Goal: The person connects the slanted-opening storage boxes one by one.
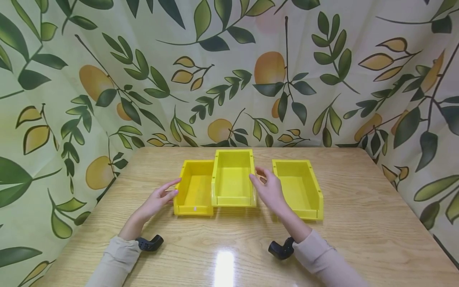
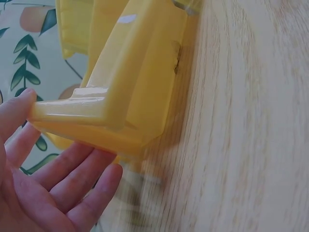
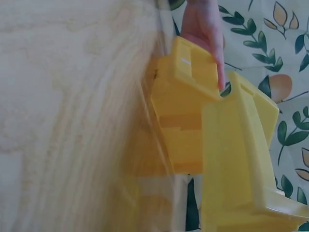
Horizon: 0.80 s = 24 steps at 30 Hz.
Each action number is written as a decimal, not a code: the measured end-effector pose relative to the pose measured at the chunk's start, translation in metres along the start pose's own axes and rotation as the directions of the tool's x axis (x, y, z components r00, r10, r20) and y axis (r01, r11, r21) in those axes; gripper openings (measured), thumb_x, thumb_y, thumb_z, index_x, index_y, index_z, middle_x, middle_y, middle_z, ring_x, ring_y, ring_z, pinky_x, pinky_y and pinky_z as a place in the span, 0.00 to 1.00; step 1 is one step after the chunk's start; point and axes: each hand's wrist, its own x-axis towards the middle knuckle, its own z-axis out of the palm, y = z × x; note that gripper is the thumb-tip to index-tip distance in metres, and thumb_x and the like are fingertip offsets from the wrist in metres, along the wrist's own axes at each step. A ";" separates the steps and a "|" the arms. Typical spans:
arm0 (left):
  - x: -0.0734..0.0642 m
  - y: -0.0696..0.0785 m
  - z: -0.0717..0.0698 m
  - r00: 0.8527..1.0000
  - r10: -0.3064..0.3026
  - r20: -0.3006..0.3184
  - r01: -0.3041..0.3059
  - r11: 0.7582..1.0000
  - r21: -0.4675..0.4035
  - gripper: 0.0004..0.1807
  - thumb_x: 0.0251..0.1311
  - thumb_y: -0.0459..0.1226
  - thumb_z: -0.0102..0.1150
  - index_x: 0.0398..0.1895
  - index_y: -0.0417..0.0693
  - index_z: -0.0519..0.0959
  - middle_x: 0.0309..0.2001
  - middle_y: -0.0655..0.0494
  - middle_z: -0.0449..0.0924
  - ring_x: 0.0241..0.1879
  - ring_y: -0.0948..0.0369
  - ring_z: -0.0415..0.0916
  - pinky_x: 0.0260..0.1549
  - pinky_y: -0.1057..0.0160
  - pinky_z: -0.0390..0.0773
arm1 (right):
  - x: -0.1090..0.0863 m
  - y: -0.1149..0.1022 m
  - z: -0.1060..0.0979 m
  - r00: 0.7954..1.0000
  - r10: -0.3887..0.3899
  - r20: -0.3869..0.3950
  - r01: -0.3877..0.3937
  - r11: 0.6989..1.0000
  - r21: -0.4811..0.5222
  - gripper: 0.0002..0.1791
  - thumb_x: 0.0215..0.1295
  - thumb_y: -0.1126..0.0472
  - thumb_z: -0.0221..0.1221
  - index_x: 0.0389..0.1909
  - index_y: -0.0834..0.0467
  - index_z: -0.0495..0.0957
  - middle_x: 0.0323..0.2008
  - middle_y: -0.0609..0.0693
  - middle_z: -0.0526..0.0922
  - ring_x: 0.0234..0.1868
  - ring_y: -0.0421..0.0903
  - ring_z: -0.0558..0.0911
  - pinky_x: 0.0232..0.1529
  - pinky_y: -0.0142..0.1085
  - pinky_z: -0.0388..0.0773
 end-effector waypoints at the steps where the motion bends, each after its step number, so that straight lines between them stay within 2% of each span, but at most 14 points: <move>1: 0.000 0.000 0.000 1.000 0.001 0.001 -0.001 1.000 0.001 0.31 0.71 0.46 0.48 0.74 0.52 0.57 0.75 0.39 0.53 0.67 0.42 0.67 0.58 0.52 0.79 | 0.002 -0.001 -0.001 1.000 -0.017 0.000 0.017 1.000 -0.006 0.26 0.71 0.58 0.53 0.64 0.68 0.66 0.64 0.67 0.70 0.66 0.62 0.72 0.65 0.49 0.72; 9: -0.001 0.001 -0.001 1.000 -0.006 0.004 0.006 1.000 0.002 0.31 0.71 0.48 0.48 0.74 0.54 0.57 0.75 0.39 0.52 0.67 0.42 0.67 0.59 0.52 0.79 | 0.017 -0.018 -0.002 0.993 -0.117 0.020 0.119 0.988 -0.103 0.28 0.71 0.57 0.54 0.66 0.68 0.64 0.67 0.67 0.68 0.69 0.63 0.66 0.71 0.54 0.64; 16: -0.001 0.000 -0.002 1.000 -0.008 0.012 0.008 1.000 0.008 0.30 0.72 0.47 0.47 0.74 0.53 0.56 0.76 0.41 0.50 0.68 0.42 0.65 0.59 0.51 0.78 | 0.025 -0.032 0.011 0.970 -0.244 0.017 0.241 0.944 -0.225 0.25 0.69 0.59 0.56 0.61 0.69 0.69 0.63 0.67 0.73 0.67 0.64 0.69 0.69 0.58 0.65; 24: -0.001 0.001 -0.001 1.000 0.011 0.016 -0.011 1.000 0.002 0.31 0.71 0.47 0.48 0.74 0.51 0.56 0.76 0.39 0.51 0.68 0.41 0.65 0.59 0.51 0.79 | 0.029 -0.045 0.020 0.963 -0.251 0.092 0.268 0.915 -0.303 0.28 0.70 0.52 0.54 0.64 0.66 0.67 0.65 0.63 0.72 0.68 0.62 0.69 0.70 0.56 0.65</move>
